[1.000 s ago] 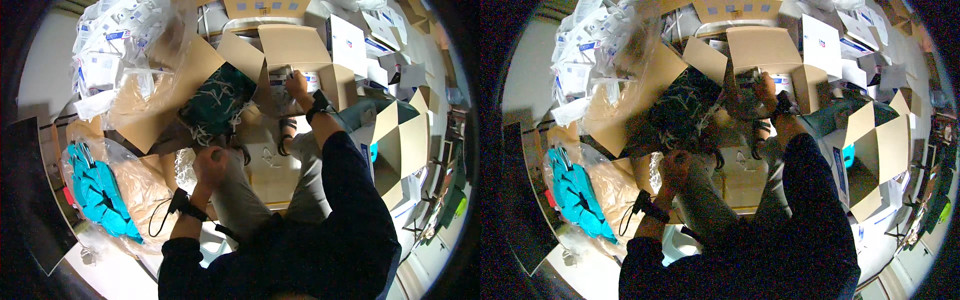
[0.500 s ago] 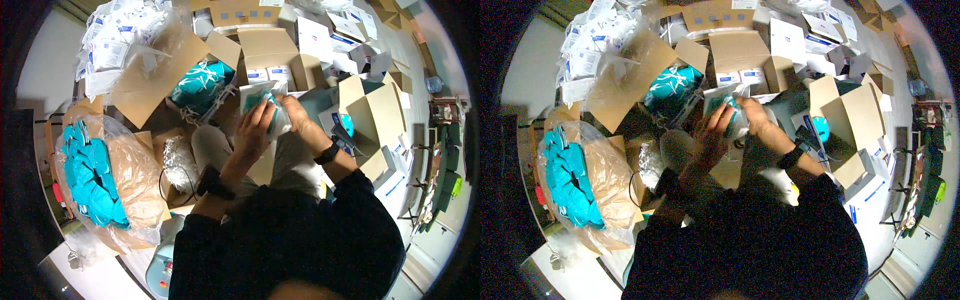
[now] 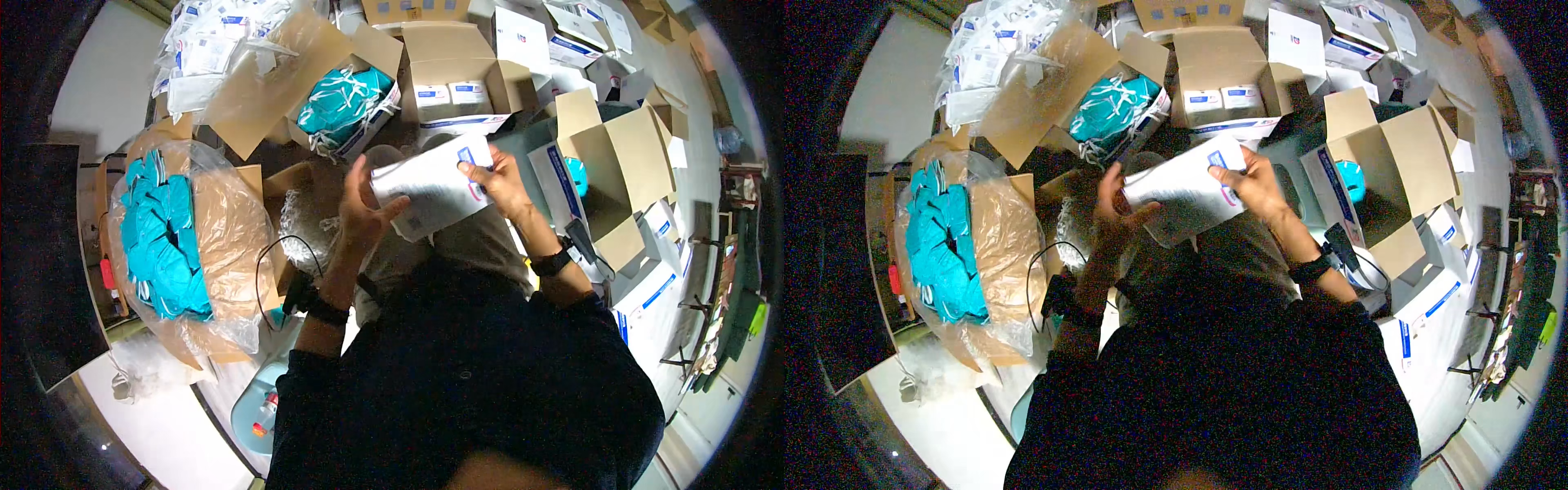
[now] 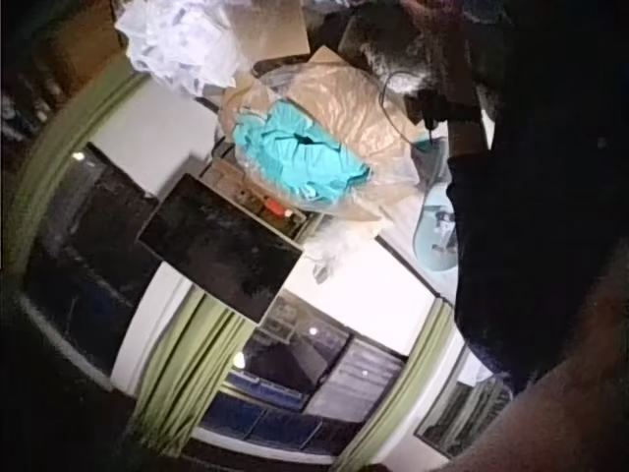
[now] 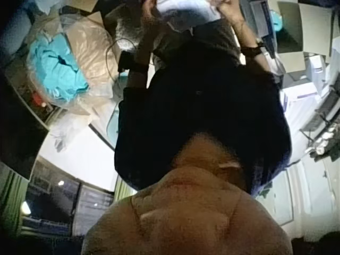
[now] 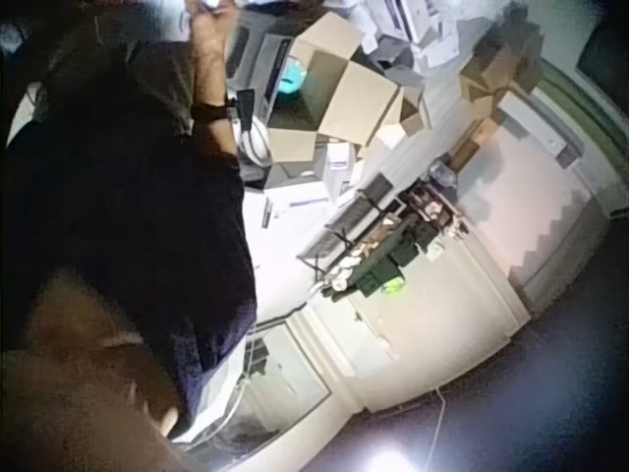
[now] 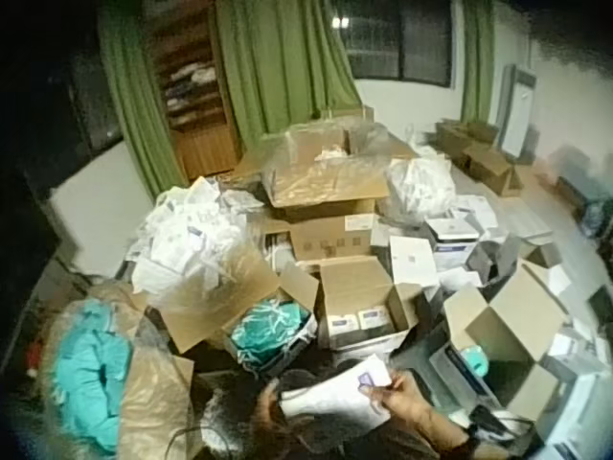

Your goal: Sorting through and organizing medical or hygiene supplies into boxes.

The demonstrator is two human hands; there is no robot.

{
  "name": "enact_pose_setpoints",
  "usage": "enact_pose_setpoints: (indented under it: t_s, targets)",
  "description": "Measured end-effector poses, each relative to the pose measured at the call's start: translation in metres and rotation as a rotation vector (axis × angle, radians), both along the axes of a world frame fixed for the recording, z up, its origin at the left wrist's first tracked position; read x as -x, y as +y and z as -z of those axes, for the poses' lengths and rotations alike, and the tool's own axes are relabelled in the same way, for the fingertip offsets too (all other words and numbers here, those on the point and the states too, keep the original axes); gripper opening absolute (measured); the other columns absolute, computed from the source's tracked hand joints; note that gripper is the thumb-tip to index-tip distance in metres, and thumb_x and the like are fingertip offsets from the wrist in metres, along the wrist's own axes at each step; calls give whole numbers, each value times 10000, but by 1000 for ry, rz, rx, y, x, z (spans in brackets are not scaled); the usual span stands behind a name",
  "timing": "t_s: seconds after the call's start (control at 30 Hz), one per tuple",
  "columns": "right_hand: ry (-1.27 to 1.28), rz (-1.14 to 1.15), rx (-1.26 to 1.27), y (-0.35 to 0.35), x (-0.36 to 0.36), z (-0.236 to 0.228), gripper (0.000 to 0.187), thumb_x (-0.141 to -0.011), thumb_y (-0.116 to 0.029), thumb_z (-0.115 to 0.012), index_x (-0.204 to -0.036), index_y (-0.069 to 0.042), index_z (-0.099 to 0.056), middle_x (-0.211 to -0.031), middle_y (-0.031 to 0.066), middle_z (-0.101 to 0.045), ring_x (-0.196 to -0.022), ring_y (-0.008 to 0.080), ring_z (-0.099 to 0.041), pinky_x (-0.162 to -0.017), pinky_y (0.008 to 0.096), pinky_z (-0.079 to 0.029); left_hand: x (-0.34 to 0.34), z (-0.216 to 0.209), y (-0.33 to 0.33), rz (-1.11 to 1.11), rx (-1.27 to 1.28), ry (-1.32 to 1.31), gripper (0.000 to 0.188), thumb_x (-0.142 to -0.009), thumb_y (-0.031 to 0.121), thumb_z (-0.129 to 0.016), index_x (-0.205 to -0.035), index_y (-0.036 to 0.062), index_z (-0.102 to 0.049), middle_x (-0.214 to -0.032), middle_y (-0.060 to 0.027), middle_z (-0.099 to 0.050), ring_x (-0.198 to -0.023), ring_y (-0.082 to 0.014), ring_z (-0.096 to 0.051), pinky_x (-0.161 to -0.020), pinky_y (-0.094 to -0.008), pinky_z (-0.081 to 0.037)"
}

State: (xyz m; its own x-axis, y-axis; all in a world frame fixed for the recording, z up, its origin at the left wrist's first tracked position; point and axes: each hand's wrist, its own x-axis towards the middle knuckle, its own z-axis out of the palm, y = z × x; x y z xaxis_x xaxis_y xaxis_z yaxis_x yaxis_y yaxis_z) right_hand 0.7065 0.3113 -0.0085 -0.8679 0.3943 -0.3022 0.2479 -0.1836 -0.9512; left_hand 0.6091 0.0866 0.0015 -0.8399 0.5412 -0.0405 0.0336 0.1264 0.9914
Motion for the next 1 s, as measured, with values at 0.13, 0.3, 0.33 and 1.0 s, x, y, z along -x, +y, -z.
enact_pose_setpoints:
  t_s: [0.13, 0.3, 0.33, 1.0]
  targets:
    - [49, -154, -1, -14, -13, 25, 255, -814, -93, -710, -1046, -25, -631, -931, -1, -662, -842, 76, -572, -776, 253, -459, 10, -12, 9, 204, 325, 657, 521, -727, 268, -807, -1157, 85, -576, -1162, -145, -609, -1071, -213, -600, -863, -334, -483]
    - [130, -213, 29, -27, -15, 28, 333, -783, -44, -729, -1090, -34, -601, -987, 19, -649, -845, 93, -589, -798, 278, -472, -3, 0, 30, 255, 274, 239, 257, -785, 107, -712, -1030, 96, -633, -1043, -119, -643, -949, -272, -642, -807, -309, -494]
    - [115, -227, 6, -28, -18, 28, 349, -775, -34, -733, -1097, -34, -597, -1009, 24, -646, -848, 96, -593, -809, 285, -474, -5, 6, 30, 278, 249, 337, 265, -781, 90, -703, -1035, 97, -628, -1046, -120, -640, -953, -273, -639, -809, -313, -493]
    - [128, 27, -187, -23, -39, 21, 178, -788, -37, -744, -913, -6, -621, -802, 7, -623, -731, 75, -569, -667, 222, -465, -24, 11, 32, 253, 324, 506, 268, -752, 187, -739, -971, 84, -625, -1000, -107, -620, -914, -298, -623, -775, -354, -500]
